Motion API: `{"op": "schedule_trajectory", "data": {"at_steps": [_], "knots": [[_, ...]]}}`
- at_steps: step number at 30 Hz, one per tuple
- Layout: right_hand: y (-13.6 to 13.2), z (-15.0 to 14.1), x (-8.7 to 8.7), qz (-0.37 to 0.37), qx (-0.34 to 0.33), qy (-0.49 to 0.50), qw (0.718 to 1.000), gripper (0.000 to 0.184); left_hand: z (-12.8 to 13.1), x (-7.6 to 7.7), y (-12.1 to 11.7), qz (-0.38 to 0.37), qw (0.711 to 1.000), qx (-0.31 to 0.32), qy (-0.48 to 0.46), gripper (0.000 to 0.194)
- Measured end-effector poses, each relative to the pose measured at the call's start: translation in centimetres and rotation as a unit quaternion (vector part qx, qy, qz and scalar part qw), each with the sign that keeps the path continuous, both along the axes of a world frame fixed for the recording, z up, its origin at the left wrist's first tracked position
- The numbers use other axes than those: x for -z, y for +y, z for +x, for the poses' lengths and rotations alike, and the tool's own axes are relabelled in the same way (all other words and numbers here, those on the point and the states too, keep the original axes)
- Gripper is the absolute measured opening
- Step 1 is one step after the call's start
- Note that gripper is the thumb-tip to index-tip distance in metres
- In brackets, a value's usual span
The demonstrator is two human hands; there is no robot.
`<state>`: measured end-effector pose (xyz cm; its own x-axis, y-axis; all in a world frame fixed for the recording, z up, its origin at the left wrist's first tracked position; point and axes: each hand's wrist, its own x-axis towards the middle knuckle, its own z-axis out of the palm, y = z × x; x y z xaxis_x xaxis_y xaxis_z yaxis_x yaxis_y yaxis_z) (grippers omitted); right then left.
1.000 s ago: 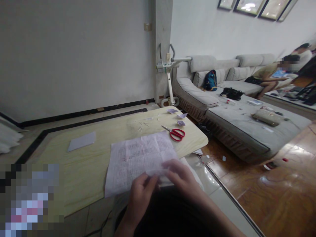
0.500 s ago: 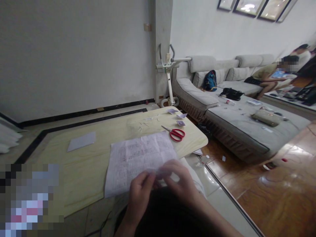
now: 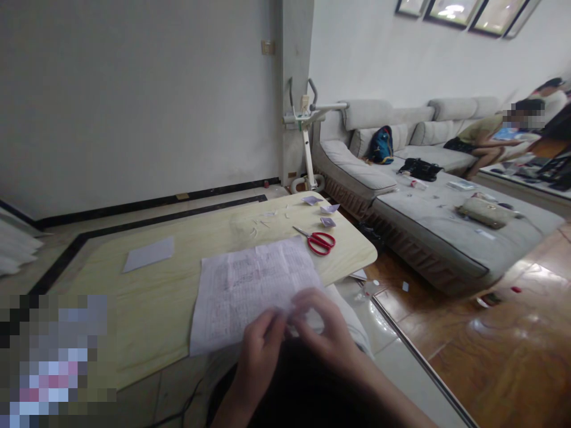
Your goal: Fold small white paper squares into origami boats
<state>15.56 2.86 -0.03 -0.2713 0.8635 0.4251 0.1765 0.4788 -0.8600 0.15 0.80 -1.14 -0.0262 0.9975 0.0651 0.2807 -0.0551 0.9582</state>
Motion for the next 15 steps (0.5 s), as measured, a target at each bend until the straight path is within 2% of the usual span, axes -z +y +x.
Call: {"op": "schedule_trajectory", "data": {"at_steps": [4,9,15], "knots": [[-0.04,0.04,0.08,-0.014,-0.001,-0.020,1.000,0.008,0.14,0.02,-0.34,-0.004,1.000,0.007,-0.025,0.025],[0.02,-0.03,0.53,0.029,0.011,-0.051,0.998,0.016,0.14,0.30,-0.59,-0.032,0.995,0.027,-0.095,0.026],[-0.32,0.02,0.18,0.060,0.017,-0.063,0.996,0.024,0.19,0.98,-0.27,-0.049,0.993,-0.002,-0.106,0.027]]}}
